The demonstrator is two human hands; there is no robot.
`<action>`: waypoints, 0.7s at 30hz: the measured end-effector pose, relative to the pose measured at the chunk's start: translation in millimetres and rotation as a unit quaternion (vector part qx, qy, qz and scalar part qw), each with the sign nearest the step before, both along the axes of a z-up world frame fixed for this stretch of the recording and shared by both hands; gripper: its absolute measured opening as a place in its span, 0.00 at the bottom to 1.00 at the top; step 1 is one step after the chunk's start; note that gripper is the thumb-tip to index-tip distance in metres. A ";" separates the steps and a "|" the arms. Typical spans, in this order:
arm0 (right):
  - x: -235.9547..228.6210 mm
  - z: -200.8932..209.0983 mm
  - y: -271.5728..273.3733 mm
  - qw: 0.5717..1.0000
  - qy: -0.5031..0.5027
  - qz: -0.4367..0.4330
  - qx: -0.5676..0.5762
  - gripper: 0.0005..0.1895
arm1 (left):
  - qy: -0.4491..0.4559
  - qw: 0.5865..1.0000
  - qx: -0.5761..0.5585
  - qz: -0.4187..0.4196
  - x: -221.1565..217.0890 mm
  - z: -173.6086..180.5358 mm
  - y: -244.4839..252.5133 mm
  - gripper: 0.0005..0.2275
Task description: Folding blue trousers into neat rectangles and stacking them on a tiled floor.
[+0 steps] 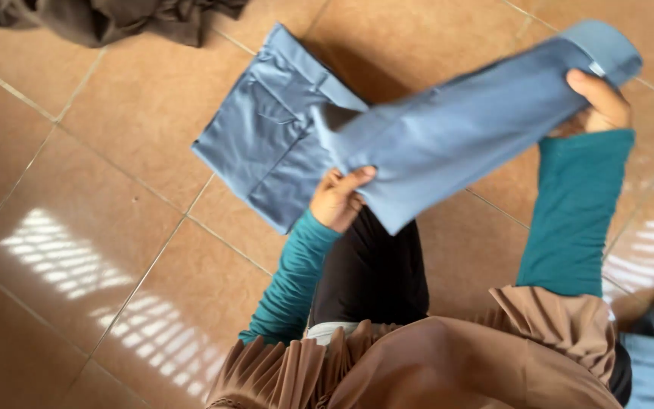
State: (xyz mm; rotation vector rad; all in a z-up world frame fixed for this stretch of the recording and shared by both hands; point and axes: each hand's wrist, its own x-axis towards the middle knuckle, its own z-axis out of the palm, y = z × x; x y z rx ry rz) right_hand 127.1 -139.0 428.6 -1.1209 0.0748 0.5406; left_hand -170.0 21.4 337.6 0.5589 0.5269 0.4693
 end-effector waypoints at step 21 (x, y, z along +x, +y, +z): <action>-107.0 -236.7 202.8 0.967 -0.010 0.146 -0.208 0.51 | 0.320 0.921 0.037 0.218 -161.4 -216.9 84.5 0.22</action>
